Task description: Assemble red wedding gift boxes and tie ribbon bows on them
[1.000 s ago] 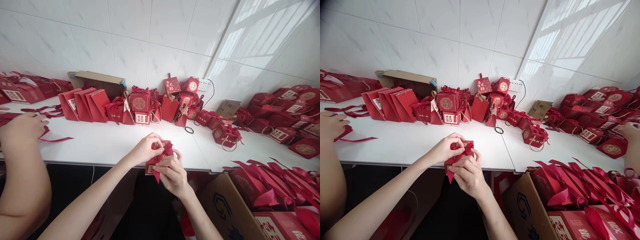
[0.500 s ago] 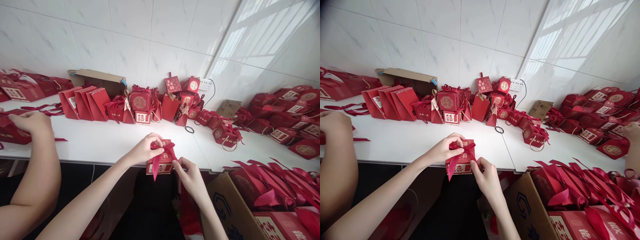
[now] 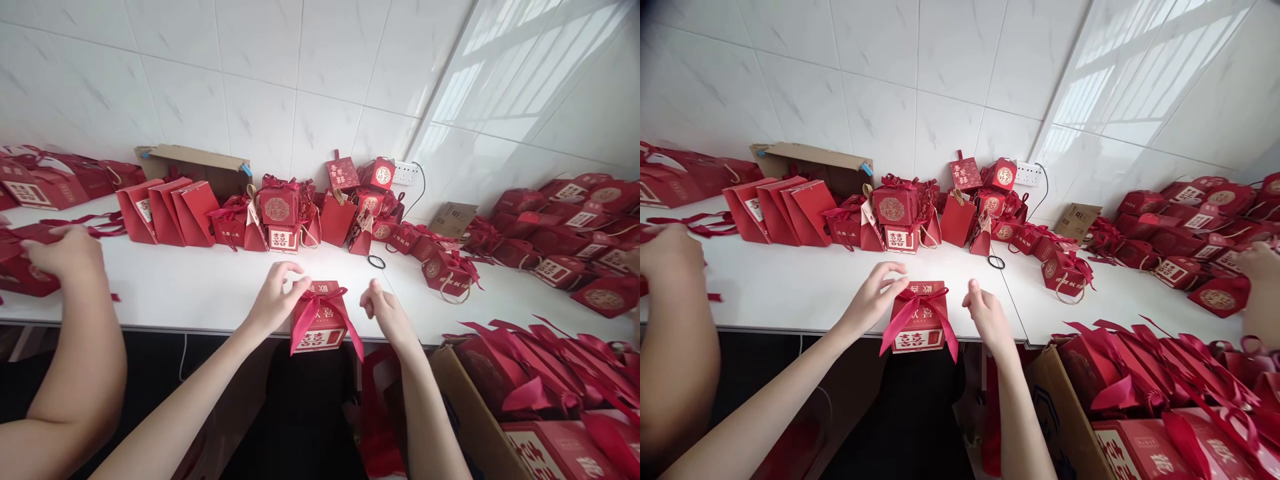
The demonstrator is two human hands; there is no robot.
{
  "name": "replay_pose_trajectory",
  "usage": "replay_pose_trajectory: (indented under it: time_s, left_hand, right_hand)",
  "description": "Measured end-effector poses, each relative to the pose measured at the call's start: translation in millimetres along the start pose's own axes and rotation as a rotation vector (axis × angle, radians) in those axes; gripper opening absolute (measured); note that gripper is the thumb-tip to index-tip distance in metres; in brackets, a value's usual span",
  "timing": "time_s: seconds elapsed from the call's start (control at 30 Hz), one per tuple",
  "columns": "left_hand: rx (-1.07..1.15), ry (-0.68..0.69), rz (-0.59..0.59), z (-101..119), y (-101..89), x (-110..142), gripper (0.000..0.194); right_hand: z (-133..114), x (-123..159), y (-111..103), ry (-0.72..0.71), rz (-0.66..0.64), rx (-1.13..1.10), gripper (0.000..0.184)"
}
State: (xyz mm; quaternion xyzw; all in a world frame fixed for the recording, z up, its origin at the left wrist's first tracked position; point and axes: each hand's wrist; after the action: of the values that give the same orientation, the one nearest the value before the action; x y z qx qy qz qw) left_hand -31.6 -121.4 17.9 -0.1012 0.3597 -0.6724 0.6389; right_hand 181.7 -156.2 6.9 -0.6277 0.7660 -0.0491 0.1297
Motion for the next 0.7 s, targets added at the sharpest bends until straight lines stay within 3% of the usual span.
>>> replay_pose_trajectory:
  time_s: [0.07, 0.17, 0.37, 0.53, 0.7]
  left_hand:
    - [-0.144, -0.137, 0.051, 2.1, -1.8, 4.0, 0.033]
    - [-0.264, -0.215, -0.071, 8.3, -4.5, 10.0, 0.042]
    - [-0.088, -0.194, -0.023, 8.4, 4.1, 20.0, 0.031]
    - [0.109, -0.227, -0.027, 2.5, 14.2, 31.0, 0.034]
    - [0.096, -0.217, -0.011, 2.5, 17.1, 33.8, 0.032]
  right_hand:
    - [-5.9, -10.2, 12.4, 0.019, -0.040, 0.079, 0.063]
    - [-12.3, -14.6, 28.9, -0.006, -0.099, 0.126, 0.053]
    - [0.0, -2.2, 36.8, -0.131, -0.061, -0.037, 0.036]
    - [13.8, 7.5, 37.7, -0.192, -0.036, -0.211, 0.036]
    - [21.1, 8.5, 38.0, -0.205, -0.035, -0.295, 0.037]
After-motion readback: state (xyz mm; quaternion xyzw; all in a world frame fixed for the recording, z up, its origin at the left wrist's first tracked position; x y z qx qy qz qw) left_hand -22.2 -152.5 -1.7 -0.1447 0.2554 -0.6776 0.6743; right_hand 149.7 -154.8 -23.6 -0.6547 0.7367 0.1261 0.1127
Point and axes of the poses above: each hand's wrist, its own x-axis away from the middle knuckle, its own y-axis out of the palm, z = x × y, and after that the axes turned 13 degrees about -x, right-handed
